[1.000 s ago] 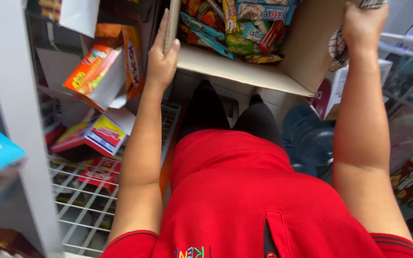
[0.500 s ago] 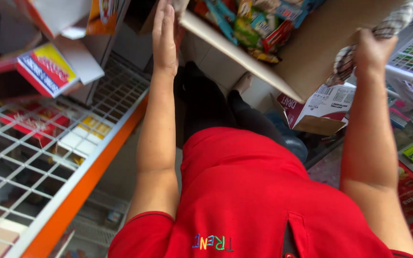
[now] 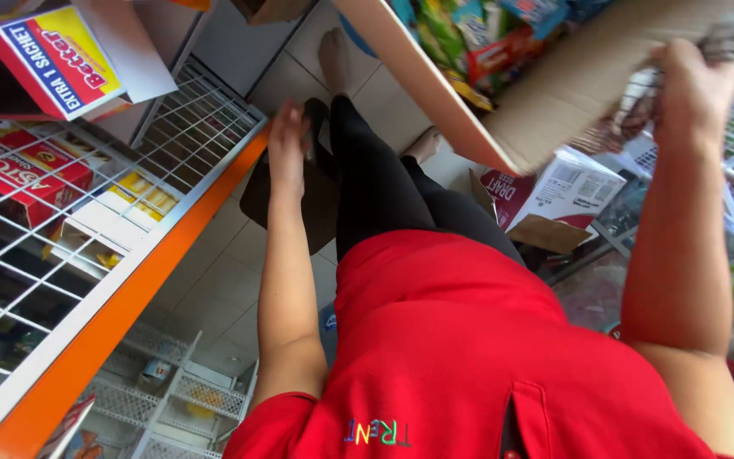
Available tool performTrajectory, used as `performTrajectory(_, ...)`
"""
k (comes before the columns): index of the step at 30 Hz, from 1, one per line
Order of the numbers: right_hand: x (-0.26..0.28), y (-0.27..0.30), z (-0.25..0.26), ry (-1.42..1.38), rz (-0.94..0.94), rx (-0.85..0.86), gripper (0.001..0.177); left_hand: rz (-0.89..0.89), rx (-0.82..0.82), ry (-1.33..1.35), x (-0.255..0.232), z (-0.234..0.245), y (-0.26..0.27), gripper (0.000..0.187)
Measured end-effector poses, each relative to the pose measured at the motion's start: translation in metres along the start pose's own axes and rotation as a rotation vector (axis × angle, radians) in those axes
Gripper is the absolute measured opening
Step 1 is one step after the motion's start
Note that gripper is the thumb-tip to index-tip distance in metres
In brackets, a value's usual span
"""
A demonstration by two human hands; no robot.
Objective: Restocking snack items on display shelves from a bulk box, wiping each item with a cloth before placement.
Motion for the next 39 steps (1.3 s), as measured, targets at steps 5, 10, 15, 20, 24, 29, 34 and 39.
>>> performTrajectory(5, -0.007, -0.006, -0.051, -0.086, 0.110, 0.041, 0.031, -0.342, 0.114, 0.094, -0.114, -0.042, -0.001, 0.083)
performTrajectory(10, 0.002, -0.002, -0.078, 0.011, 0.084, -0.044, 0.019, -0.674, 0.370, -0.135, -0.179, -0.079, -0.032, 0.100)
performTrajectory(15, 0.016, 0.000, -0.077, 0.055, 0.132, -0.088, 0.023, -0.843, 0.166, -0.772, -0.209, -0.127, -0.025, 0.116)
performTrajectory(20, -0.023, 0.017, -0.070, 0.014, 0.141, -0.185, 0.027, -1.003, 0.066, -1.241, -0.241, -0.150, -0.019, 0.100)
performTrajectory(24, -0.018, 0.013, -0.079, 0.065, 0.164, -0.254, 0.024, -1.072, 0.357, -1.372, -0.204, -0.208, -0.062, 0.042)
performTrajectory(29, 0.002, 0.013, -0.079, 0.222, 0.054, -0.231, 0.021, -1.004, 0.677, -1.467, -0.126, -0.303, -0.130, 0.023)
performTrajectory(34, 0.011, 0.012, -0.069, 0.072, 0.055, -0.085, 0.021, -1.066, 0.644, -1.732, -0.010, -0.345, -0.209, 0.036)
performTrajectory(39, 0.011, 0.011, -0.062, 0.058, 0.106, -0.019, 0.022, -1.330, 0.542, -1.881, 0.009, -0.328, -0.214, 0.027)
Point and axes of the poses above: each hand's wrist, its own y-axis away from the middle knuckle, its own z-axis out of the back of the hand, x = y × z, the point moved 3 cm from there along -y, towards the middle knuckle, and after that the axes turned 3 degrees about -z, right-handed, at the moved point
